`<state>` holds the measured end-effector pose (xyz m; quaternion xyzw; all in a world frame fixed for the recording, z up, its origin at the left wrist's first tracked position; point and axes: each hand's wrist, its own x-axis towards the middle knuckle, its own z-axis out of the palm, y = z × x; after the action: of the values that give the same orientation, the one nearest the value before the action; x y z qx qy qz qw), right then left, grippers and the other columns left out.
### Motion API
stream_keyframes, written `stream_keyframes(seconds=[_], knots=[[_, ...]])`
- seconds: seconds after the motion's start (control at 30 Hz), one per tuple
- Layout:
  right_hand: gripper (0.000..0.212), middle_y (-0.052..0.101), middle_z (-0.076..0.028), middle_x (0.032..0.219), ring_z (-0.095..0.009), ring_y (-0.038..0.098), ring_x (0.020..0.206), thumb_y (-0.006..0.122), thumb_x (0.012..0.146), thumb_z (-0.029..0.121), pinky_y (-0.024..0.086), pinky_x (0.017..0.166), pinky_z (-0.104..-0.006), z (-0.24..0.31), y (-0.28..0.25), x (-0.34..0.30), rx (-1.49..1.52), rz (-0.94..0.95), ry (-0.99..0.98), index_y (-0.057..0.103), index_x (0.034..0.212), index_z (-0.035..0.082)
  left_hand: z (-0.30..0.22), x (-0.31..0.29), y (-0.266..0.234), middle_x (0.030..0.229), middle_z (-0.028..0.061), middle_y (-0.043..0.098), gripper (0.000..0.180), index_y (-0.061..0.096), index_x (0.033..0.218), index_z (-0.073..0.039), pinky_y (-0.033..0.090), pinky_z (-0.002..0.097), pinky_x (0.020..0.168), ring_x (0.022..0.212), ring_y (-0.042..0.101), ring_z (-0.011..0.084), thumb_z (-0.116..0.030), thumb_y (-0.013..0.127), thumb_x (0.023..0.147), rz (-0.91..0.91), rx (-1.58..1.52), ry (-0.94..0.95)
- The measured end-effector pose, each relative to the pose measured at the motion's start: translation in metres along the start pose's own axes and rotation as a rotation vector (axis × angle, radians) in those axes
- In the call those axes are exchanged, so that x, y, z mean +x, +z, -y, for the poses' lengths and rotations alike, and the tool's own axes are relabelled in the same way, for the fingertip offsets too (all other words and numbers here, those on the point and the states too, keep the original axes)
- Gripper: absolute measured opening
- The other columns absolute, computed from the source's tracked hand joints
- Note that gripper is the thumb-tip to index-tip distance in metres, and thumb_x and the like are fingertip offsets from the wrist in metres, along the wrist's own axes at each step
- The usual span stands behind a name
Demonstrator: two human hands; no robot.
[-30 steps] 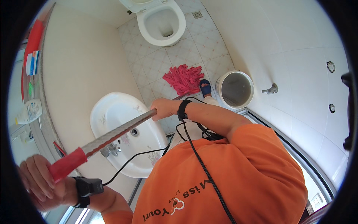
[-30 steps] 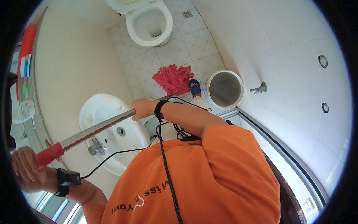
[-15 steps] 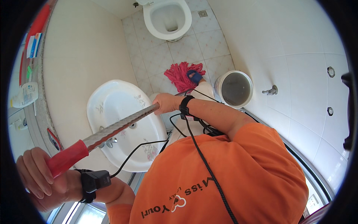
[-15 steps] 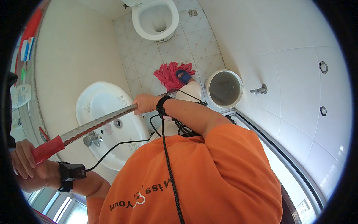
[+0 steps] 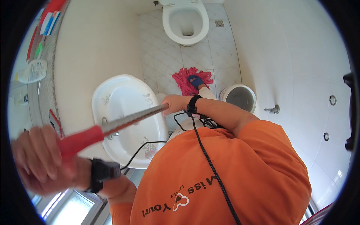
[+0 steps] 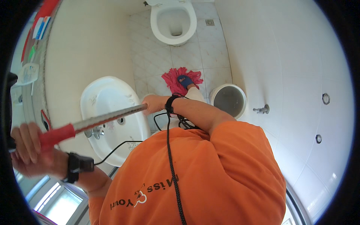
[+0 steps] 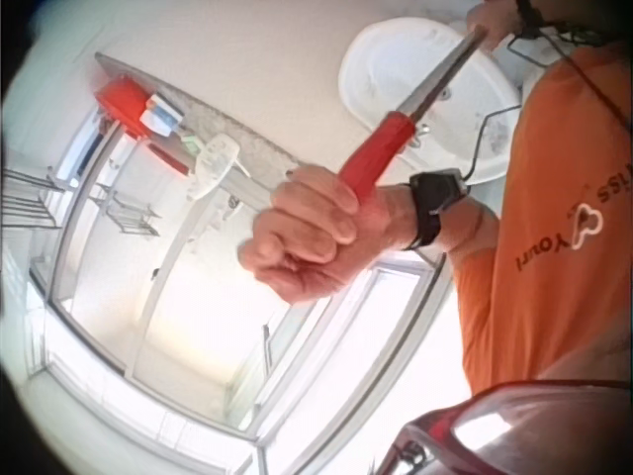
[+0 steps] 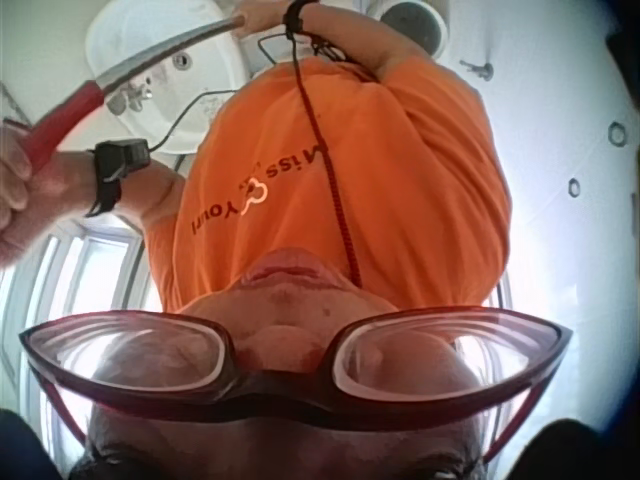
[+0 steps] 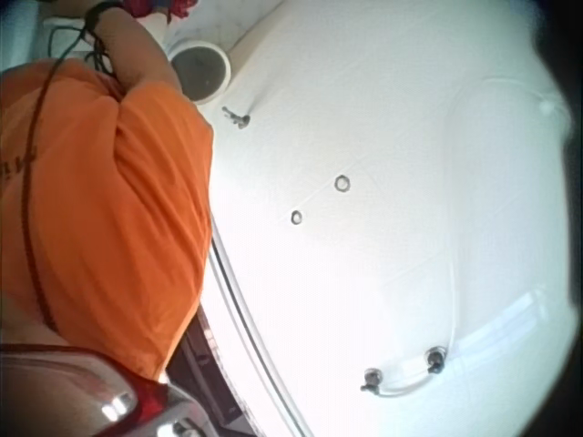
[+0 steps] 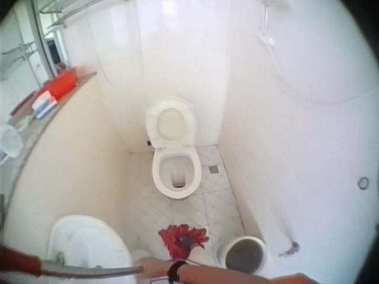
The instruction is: The person mops the bathroom floor using a red mop and a bucket of water. They repeatedly mop around the toilet and sink, then empty the bucket into the toilet and refill it from the tap.
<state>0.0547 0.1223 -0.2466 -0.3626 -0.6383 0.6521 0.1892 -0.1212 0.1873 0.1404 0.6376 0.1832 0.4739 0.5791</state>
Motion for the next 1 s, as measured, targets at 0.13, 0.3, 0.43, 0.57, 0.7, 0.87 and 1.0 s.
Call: stream_keyframes(seconds=[0.13,0.3,0.43,0.57,0.7,0.87,1.0], knots=[[0.027,0.054,-0.003,0.063,-0.011,0.047,0.06,0.069,0.076,0.025,0.04,0.057,-0.0288,-0.006,-0.024,-0.002,0.027,-0.213,0.09,0.06,0.078,-0.001,0.035,0.011,0.001,0.117,0.0176,0.053,0.05,0.041,0.127,-0.002,0.034,0.039,0.101,0.114,0.049,0.0249,-0.039,0.032,0.096,-0.115,0.0,-0.035],[0.023,0.052,0.003,0.069,-0.008,0.048,0.066,0.075,0.074,0.021,0.042,0.06,-0.0257,0.006,-0.077,-0.021,0.44,-1.013,0.031,0.056,0.078,0.007,0.092,-0.053,-0.004,0.122,0.011,0.052,0.036,0.047,0.121,-0.001,0.04,0.0325,0.093,0.11,0.052,0.0203,-0.02,0.05,0.091,-0.534,0.253,-0.438],[0.025,0.045,0.003,0.062,-0.01,0.043,0.058,0.071,0.079,0.022,0.036,0.056,-0.0253,0.022,-0.096,-0.042,0.547,-1.093,-0.024,0.051,0.07,0.009,0.086,-0.12,0.004,0.091,0.0048,0.061,0.019,0.057,0.101,0.001,0.043,0.0254,0.08,0.085,0.056,0.0118,-0.011,0.052,0.087,-0.395,0.131,-0.8],[0.027,0.041,0.003,0.057,-0.009,0.04,0.054,0.065,0.083,0.017,0.035,0.054,-0.0251,0.026,-0.08,-0.041,0.544,-0.991,-0.063,0.047,0.064,0.01,0.014,-0.162,0.024,0.083,0.009,0.062,0.046,0.055,0.109,0.006,0.048,0.0273,0.058,0.072,0.06,0.0138,-0.026,0.07,0.079,-0.198,-0.249,-0.437],[0.028,0.04,0.003,0.056,-0.008,0.038,0.053,0.062,0.084,0.014,0.035,0.053,-0.0251,0.024,-0.071,-0.027,0.516,-1.021,-0.104,0.045,0.062,0.01,-0.04,-0.155,0.047,0.066,0.0053,0.057,0.027,0.054,0.084,-0.005,0.039,0.0282,0.046,0.05,0.051,0.016,-0.031,0.062,0.085,-0.089,-0.273,-0.03],[0.033,0.035,0.002,0.053,-0.011,0.037,0.051,0.058,0.084,0.016,0.037,0.056,-0.0283,0.026,-0.07,-0.019,0.499,-1.033,-0.051,0.038,0.057,0.012,-0.078,-0.143,0.053,0.047,-0.0009,0.046,0.026,0.049,0.069,-0.01,0.026,0.0234,0.035,0.032,0.037,0.0097,-0.027,0.059,0.086,-0.031,-0.187,-0.015],[0.034,0.035,0.001,0.053,-0.012,0.038,0.051,0.057,0.083,0.015,0.038,0.056,-0.0288,0.028,-0.065,-0.017,0.504,-1.047,-0.051,0.037,0.056,0.012,-0.073,-0.153,0.036,0.051,-0.0002,0.048,0.021,0.048,0.079,-0.008,0.029,0.0234,0.039,0.038,0.039,0.0099,-0.025,0.058,0.086,0.105,-0.253,0.073]])
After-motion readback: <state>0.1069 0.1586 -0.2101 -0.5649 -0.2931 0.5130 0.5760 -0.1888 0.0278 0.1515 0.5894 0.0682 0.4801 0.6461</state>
